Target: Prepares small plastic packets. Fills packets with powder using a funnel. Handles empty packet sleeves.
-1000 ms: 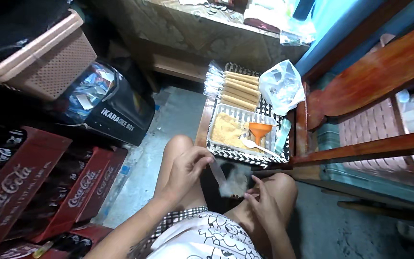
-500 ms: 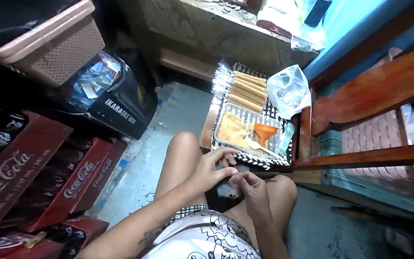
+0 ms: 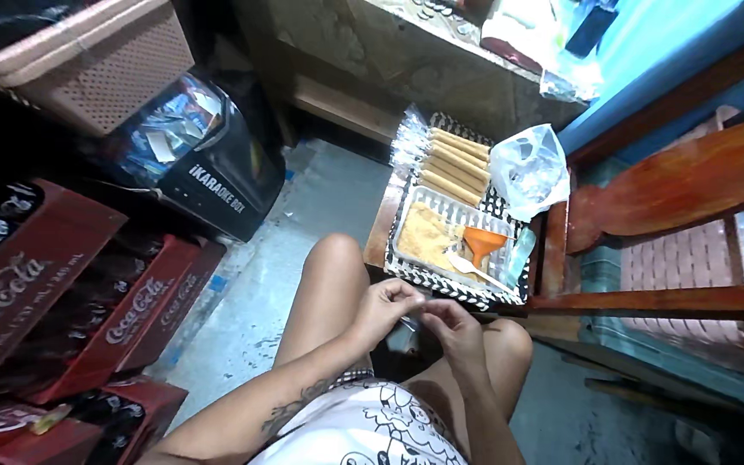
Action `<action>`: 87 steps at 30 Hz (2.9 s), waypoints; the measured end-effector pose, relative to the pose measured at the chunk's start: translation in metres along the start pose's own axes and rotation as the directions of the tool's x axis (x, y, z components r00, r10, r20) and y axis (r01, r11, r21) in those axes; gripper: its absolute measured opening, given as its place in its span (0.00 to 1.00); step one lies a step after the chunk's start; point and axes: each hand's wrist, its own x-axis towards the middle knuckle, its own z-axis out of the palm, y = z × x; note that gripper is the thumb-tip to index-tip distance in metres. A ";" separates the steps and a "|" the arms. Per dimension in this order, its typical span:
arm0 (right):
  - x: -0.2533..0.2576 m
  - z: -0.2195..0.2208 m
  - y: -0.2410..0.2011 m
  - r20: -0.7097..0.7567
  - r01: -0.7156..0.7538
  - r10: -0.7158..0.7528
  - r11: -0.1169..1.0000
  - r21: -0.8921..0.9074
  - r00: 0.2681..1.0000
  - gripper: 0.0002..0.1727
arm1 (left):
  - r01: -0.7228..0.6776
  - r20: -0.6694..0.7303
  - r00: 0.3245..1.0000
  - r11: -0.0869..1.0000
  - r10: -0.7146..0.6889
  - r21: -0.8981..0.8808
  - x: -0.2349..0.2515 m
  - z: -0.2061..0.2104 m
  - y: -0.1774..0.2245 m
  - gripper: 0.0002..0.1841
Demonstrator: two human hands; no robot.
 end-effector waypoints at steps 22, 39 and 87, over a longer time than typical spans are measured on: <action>0.022 0.019 0.006 0.083 0.506 -0.558 0.670 -0.543 0.826 0.03 | -0.234 0.044 0.972 0.942 0.230 0.240 0.014 -0.023 -0.047 0.07; 0.023 0.008 -0.009 0.132 0.352 -0.337 0.761 -0.544 0.932 0.07 | -0.315 0.217 0.938 0.927 0.271 0.203 0.019 -0.026 -0.056 0.09; 0.013 -0.026 0.009 0.175 0.360 -0.320 0.734 -0.575 0.931 0.05 | -0.352 0.305 0.920 0.856 0.244 0.378 0.019 -0.017 -0.075 0.05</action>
